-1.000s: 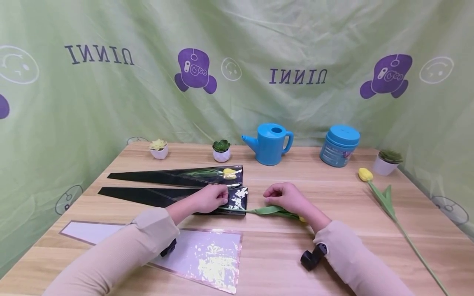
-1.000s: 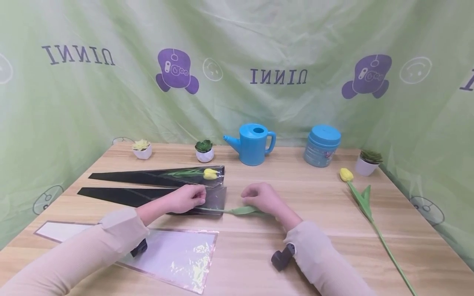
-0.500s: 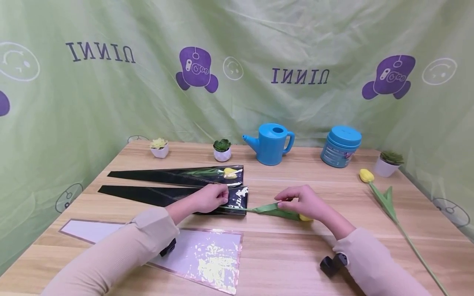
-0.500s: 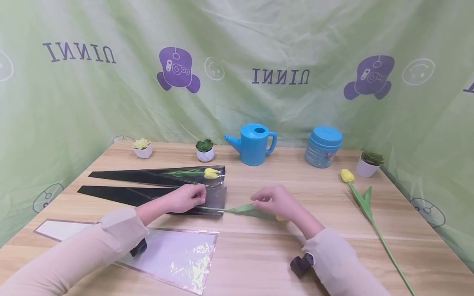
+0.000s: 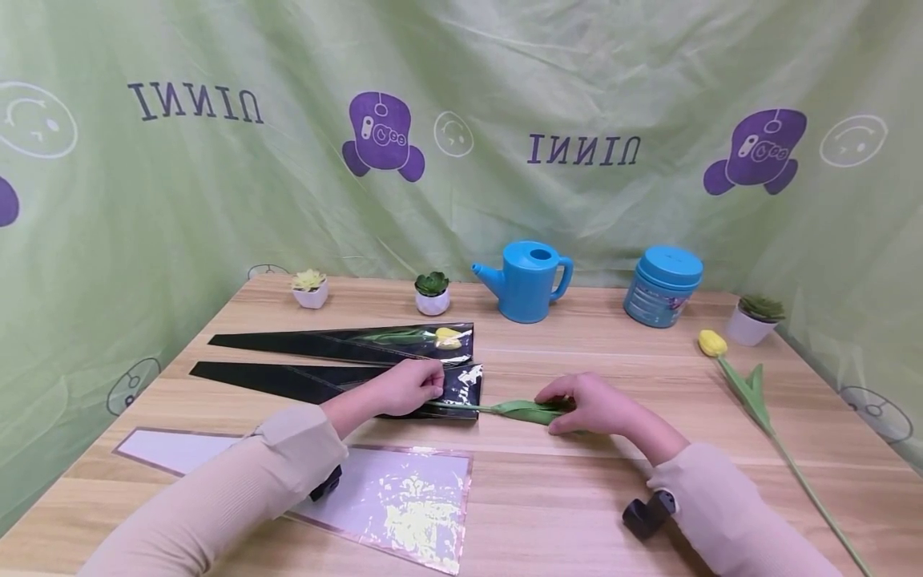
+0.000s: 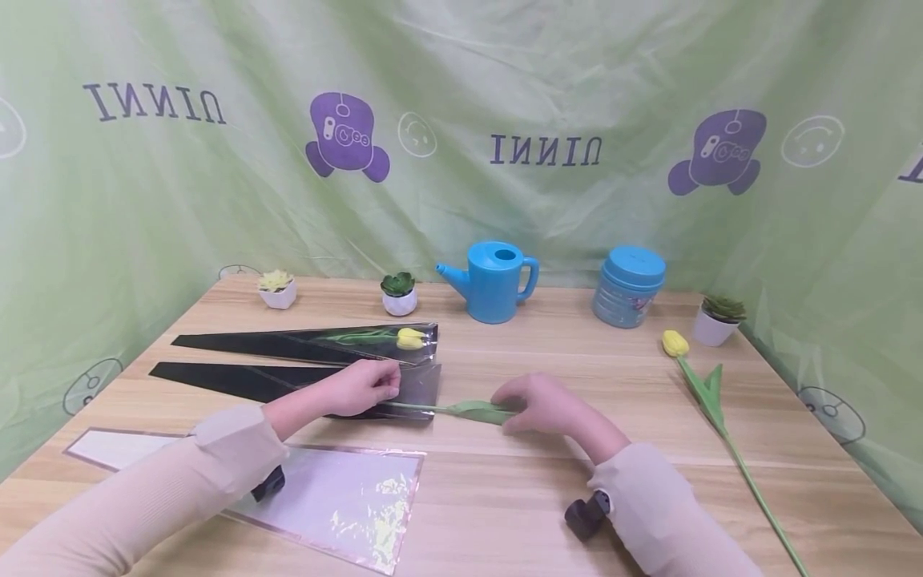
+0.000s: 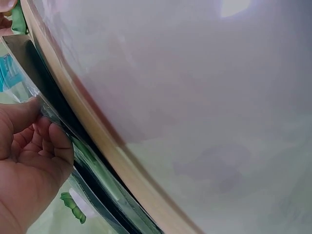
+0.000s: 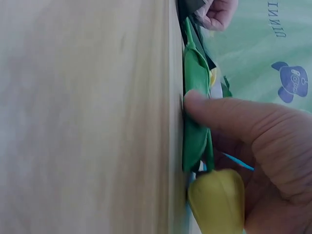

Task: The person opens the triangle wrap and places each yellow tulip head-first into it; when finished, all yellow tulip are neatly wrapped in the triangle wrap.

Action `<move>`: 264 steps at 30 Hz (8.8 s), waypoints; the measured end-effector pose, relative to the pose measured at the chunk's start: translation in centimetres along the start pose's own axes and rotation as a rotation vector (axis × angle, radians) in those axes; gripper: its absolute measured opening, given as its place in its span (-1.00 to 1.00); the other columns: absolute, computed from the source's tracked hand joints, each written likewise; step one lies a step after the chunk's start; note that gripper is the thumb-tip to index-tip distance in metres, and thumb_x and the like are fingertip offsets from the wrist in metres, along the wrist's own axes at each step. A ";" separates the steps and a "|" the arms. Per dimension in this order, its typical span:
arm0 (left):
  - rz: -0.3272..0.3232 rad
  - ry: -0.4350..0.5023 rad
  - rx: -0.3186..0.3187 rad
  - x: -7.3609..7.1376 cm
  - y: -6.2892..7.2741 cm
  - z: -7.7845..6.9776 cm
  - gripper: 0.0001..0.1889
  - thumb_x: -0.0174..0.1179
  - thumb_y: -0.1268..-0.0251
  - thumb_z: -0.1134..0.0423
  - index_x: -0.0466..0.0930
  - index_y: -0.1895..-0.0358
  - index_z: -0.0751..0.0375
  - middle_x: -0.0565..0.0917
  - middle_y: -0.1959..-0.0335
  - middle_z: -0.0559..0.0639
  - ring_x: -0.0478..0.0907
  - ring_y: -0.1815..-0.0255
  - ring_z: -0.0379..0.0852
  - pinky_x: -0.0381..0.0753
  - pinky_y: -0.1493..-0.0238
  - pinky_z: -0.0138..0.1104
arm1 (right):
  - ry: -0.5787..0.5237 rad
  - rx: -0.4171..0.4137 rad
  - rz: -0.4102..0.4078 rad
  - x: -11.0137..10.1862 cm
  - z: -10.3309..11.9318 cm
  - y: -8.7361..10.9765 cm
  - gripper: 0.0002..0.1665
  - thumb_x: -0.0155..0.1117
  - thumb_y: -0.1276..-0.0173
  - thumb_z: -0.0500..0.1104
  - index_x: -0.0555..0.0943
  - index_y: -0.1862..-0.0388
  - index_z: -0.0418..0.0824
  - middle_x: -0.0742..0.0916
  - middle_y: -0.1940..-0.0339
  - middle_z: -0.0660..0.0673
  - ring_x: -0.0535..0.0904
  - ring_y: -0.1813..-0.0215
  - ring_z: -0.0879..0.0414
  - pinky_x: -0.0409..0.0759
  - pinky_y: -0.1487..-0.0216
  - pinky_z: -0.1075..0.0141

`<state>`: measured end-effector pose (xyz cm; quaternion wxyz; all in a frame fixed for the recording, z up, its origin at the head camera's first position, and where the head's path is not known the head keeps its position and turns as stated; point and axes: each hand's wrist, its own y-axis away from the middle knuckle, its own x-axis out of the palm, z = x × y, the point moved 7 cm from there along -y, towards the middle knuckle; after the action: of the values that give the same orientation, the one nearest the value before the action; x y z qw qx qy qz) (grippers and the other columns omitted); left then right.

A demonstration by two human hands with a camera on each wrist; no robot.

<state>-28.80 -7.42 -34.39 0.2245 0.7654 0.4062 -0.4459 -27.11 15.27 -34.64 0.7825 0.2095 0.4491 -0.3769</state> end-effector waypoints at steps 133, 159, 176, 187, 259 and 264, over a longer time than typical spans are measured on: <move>-0.055 0.059 -0.022 -0.2 -0.2 0.2 -0.88 0.18 -0.17 0.36 0.48 0.49 0.17 0.45 0.62 -0.12 0.35 0.55 -0.27 0.38 0.44 -0.42 | -0.142 0.046 -0.061 3.6 3.4 -5.4 -0.77 0.28 -0.19 -0.23 0.69 0.14 -0.16 0.67 0.30 0.03 0.49 0.25 0.19 0.46 0.09 0.23; -0.089 0.091 -0.017 -1.0 0.4 0.0 -0.88 0.16 -0.20 0.36 0.47 0.47 0.17 0.46 0.57 -0.11 0.37 0.50 -0.24 0.39 0.39 -0.40 | -0.230 0.014 -0.148 4.6 5.4 -8.2 -0.83 0.30 -0.13 -0.24 0.72 0.26 -0.17 0.73 0.23 -0.06 0.56 0.13 0.12 0.46 0.02 0.22; -0.089 0.086 -0.041 -1.1 0.4 0.0 -0.89 0.15 -0.22 0.35 0.45 0.45 0.17 0.45 0.57 -0.09 0.37 0.49 -0.22 0.38 0.40 -0.38 | -0.283 0.065 -0.157 4.7 5.8 -8.6 -0.78 0.32 -0.13 -0.21 0.69 0.21 -0.19 0.72 0.27 -0.06 0.53 0.18 0.13 0.47 0.09 0.25; -0.100 0.089 -0.019 -1.1 0.7 0.3 -0.88 0.15 -0.21 0.36 0.44 0.46 0.16 0.44 0.57 -0.10 0.36 0.50 -0.22 0.38 0.42 -0.38 | -0.384 0.131 -0.089 3.7 4.3 -6.4 -0.52 0.37 -0.12 -0.08 0.59 -0.05 -0.19 0.66 0.05 -0.10 0.49 0.09 0.10 0.45 0.02 0.22; -0.148 0.105 -0.073 -2.6 1.2 2.1 -0.90 0.20 -0.18 0.35 0.50 0.46 0.15 0.45 0.57 -0.08 0.36 0.50 -0.18 0.38 0.41 -0.35 | -0.739 0.151 -0.249 6.1 5.0 -10.5 -0.76 0.29 -0.16 -0.35 0.66 0.15 -0.35 0.70 0.15 -0.19 0.52 0.14 0.18 0.51 0.13 0.39; -0.164 0.099 -0.092 -2.7 1.2 2.3 -0.89 0.21 -0.17 0.36 0.49 0.46 0.15 0.45 0.56 -0.08 0.36 0.49 -0.18 0.37 0.41 -0.35 | -0.708 0.159 -0.238 5.6 4.9 -9.9 -0.68 0.28 -0.16 -0.36 0.62 0.06 -0.37 0.69 0.11 -0.23 0.56 0.10 0.14 0.53 0.08 0.36</move>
<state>-29.74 -10.87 -33.20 0.2018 0.7396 0.4979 -0.4054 -30.42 3.52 -36.83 0.8214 0.0727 0.1414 -0.5477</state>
